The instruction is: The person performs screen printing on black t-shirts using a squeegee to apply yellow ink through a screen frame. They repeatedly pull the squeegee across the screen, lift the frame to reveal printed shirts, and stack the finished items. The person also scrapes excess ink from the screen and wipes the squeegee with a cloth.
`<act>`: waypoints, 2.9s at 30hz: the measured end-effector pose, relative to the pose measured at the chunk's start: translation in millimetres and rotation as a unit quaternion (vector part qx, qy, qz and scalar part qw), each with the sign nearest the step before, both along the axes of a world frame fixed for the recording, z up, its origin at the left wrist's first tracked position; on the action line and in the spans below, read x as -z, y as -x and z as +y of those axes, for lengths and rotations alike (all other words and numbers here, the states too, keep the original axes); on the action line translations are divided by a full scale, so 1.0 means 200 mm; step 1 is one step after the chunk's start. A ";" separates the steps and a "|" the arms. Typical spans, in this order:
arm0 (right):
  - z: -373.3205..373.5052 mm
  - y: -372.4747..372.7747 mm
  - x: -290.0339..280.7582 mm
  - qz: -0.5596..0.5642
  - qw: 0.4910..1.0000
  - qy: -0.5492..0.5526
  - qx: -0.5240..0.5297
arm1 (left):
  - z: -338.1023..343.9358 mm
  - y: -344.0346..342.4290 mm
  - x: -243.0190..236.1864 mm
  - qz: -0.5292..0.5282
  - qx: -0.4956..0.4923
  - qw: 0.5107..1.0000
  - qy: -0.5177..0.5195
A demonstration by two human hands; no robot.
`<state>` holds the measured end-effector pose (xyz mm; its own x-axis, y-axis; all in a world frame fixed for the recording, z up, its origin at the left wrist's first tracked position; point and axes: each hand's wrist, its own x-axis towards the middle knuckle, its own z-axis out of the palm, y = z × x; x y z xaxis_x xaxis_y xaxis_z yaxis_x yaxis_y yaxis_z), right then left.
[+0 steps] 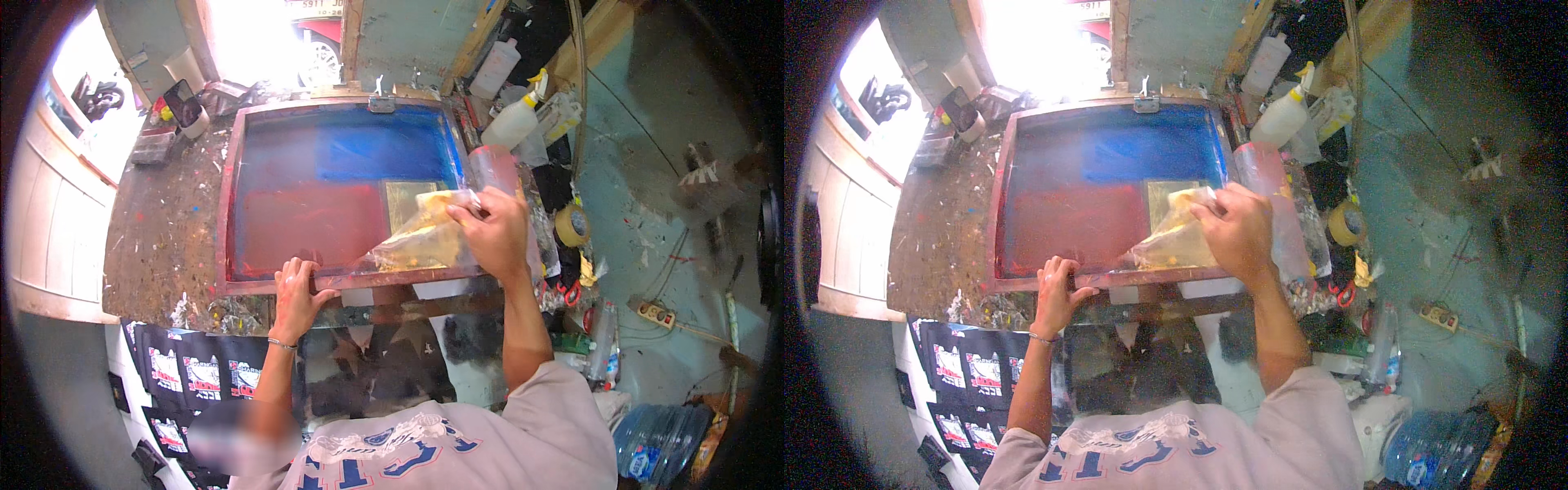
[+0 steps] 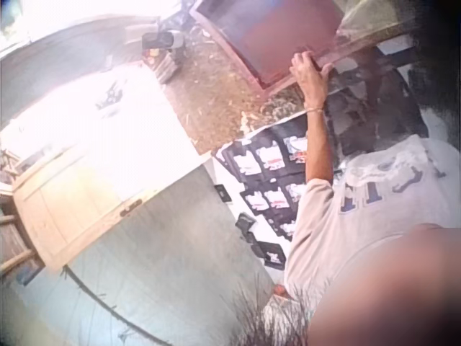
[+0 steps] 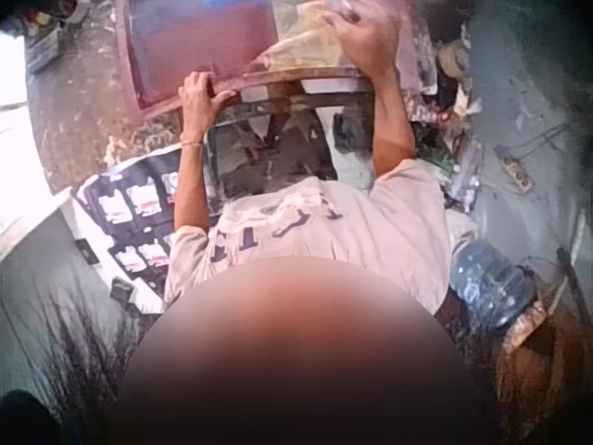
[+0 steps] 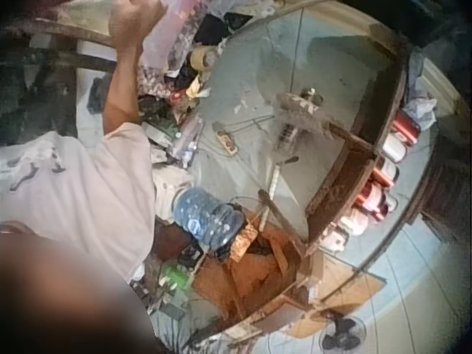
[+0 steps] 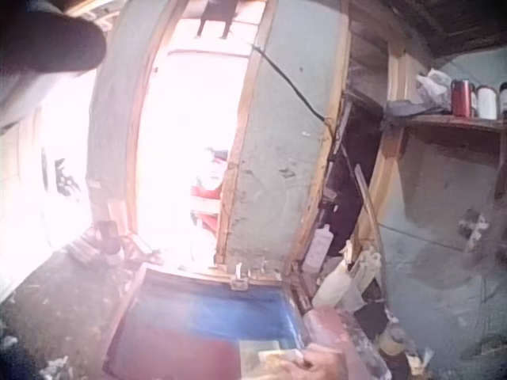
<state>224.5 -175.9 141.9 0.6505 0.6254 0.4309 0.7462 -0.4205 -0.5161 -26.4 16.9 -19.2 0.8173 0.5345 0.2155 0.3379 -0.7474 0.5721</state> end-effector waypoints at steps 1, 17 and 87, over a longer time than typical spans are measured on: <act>0.04 0.01 -0.01 -0.009 1.000 0.005 -0.015 | 0.00 0.00 0.01 -0.006 -0.004 1.000 -0.009; 0.77 0.30 -0.03 -0.128 0.970 0.121 -0.169 | 0.02 0.00 0.07 -0.019 -0.010 1.000 -0.011; 0.47 -0.26 -1.41 0.033 0.974 0.063 -0.217 | -0.02 0.10 -0.04 -0.035 0.028 0.998 -0.046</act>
